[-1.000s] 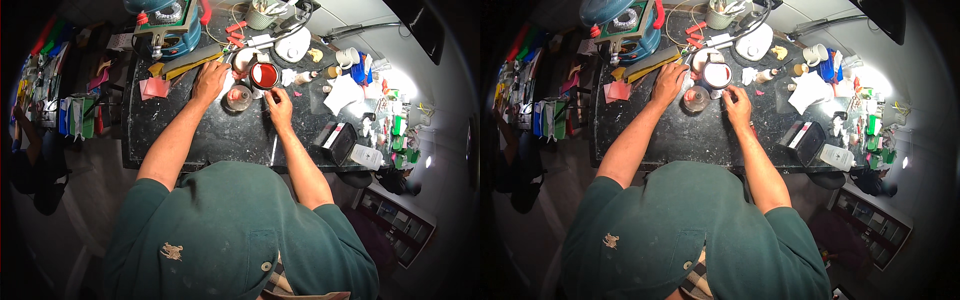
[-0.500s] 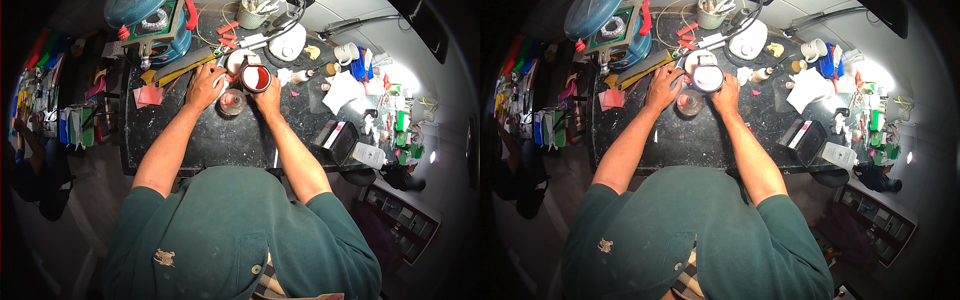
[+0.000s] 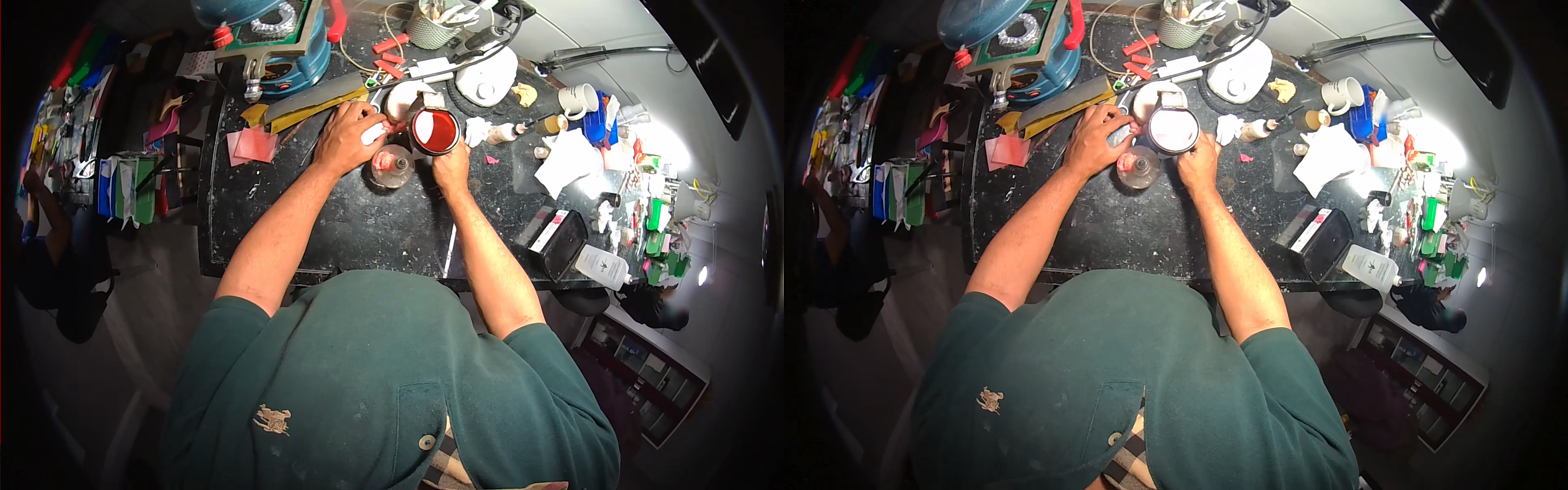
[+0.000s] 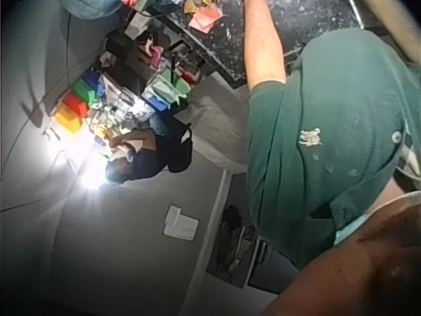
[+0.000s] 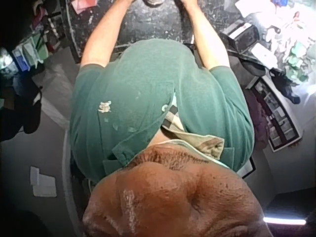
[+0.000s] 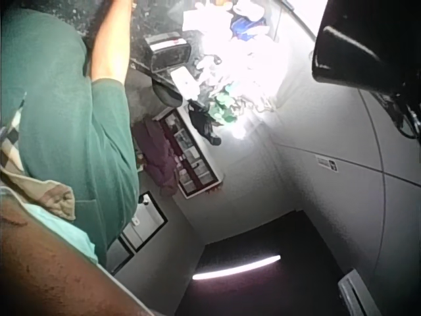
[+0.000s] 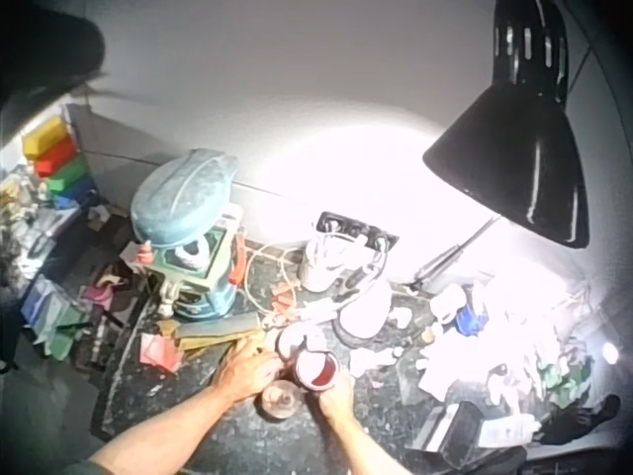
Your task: The person works on dental models on a workbench, searches through small parts in a cup, and attaches a cutting disc to a rotary tool. The person then cuts excess plastic from a dental mold using the rotary tool.
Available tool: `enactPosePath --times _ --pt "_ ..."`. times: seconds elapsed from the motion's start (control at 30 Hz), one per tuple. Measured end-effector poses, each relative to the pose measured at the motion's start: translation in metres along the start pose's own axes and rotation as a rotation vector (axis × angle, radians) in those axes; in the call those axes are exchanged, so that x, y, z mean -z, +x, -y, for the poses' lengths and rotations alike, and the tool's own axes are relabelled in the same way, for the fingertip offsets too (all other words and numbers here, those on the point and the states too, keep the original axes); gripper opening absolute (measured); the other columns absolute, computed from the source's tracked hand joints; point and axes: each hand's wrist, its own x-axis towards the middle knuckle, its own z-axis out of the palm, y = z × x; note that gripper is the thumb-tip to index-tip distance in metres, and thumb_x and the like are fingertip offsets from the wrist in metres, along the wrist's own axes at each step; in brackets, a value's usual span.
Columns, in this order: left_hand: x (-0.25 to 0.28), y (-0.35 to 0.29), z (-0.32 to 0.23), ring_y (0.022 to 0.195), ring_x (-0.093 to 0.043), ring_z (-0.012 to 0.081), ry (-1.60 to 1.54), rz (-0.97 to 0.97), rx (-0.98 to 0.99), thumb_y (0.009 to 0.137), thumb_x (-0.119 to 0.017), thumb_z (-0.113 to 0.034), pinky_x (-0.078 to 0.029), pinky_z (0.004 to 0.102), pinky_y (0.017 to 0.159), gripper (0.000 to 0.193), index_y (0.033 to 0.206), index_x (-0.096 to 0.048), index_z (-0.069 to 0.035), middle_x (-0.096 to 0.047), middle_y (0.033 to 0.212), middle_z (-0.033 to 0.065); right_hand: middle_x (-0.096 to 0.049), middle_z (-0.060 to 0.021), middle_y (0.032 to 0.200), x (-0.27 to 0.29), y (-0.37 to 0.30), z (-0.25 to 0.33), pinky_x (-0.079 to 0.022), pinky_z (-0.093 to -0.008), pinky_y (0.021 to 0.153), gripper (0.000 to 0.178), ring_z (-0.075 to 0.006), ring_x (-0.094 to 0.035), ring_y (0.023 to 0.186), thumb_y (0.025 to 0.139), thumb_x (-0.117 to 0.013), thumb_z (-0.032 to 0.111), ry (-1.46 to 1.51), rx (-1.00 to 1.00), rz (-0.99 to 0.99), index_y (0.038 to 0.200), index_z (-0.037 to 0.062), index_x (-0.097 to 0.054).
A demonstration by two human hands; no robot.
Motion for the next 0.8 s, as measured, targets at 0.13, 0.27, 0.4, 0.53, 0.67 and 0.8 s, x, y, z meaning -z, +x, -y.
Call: enactPosePath --times 0.13,0.27,0.4,0.53,0.67,0.8 --pt "0.000 0.001 -0.001 0.106 -0.054 0.0245 -0.012 0.008 0.009 0.074 -0.078 -0.019 -0.046 0.0383 0.093 0.034 0.107 -0.071 -0.013 -0.059 0.110 0.0042 -0.070 -0.0103 0.098 0.000 0.003 -0.004 -0.038 -0.0431 0.091 0.022 -0.0299 -0.058 0.099 0.087 -0.061 0.022 0.027 -0.028 0.001 0.103 0.0107 -0.070" --pt "0.002 0.001 -0.001 0.107 -0.054 0.0241 -0.024 0.026 0.028 0.075 -0.077 -0.019 -0.045 0.0378 0.094 0.034 0.108 -0.071 -0.013 -0.059 0.110 0.0034 -0.069 -0.0109 0.100 -0.004 0.007 -0.002 -0.038 -0.0449 0.091 0.025 -0.0318 -0.058 0.101 0.086 -0.064 0.024 -0.070 -0.097 0.033 0.107 0.0111 -0.069" --pt "0.002 0.000 0.002 0.108 -0.054 0.0240 -0.035 0.034 0.039 0.076 -0.077 -0.020 -0.045 0.0380 0.095 0.031 0.106 -0.071 -0.014 -0.059 0.110 0.0018 -0.068 -0.0117 0.104 -0.005 0.007 0.000 -0.038 -0.0466 0.092 0.032 -0.0337 -0.056 0.102 0.083 -0.068 0.023 -0.157 -0.043 0.053 0.113 0.0120 -0.066" --pt "0.000 0.001 0.004 0.109 -0.053 0.0243 -0.039 0.010 0.016 0.077 -0.077 -0.021 -0.045 0.0386 0.096 0.030 0.105 -0.070 -0.015 -0.059 0.110 0.0010 -0.067 -0.0122 0.104 -0.007 0.007 -0.007 -0.038 -0.0464 0.093 0.033 -0.0337 -0.055 0.102 0.083 -0.068 0.023 -0.169 -0.010 0.075 0.114 0.0127 -0.066" --pt "0.000 0.002 0.003 0.111 -0.052 0.0243 -0.043 0.040 0.035 0.077 -0.077 -0.022 -0.044 0.0390 0.099 0.031 0.106 -0.070 -0.015 -0.059 0.112 0.0009 -0.065 -0.0138 0.107 -0.009 0.006 -0.020 -0.034 -0.0469 0.098 0.032 -0.0337 -0.053 0.106 0.086 -0.065 0.023 -0.171 -0.035 0.103 0.117 0.0132 -0.064" --pt "0.000 0.002 0.003 0.114 -0.052 0.0244 -0.034 0.050 0.055 0.077 -0.077 -0.023 -0.043 0.0390 0.100 0.031 0.107 -0.070 -0.015 -0.059 0.114 0.0010 -0.064 -0.0146 0.110 -0.011 0.005 -0.023 -0.032 -0.0472 0.099 0.032 -0.0336 -0.052 0.107 0.088 -0.064 0.021 -0.144 -0.045 0.118 0.119 0.0130 -0.063"
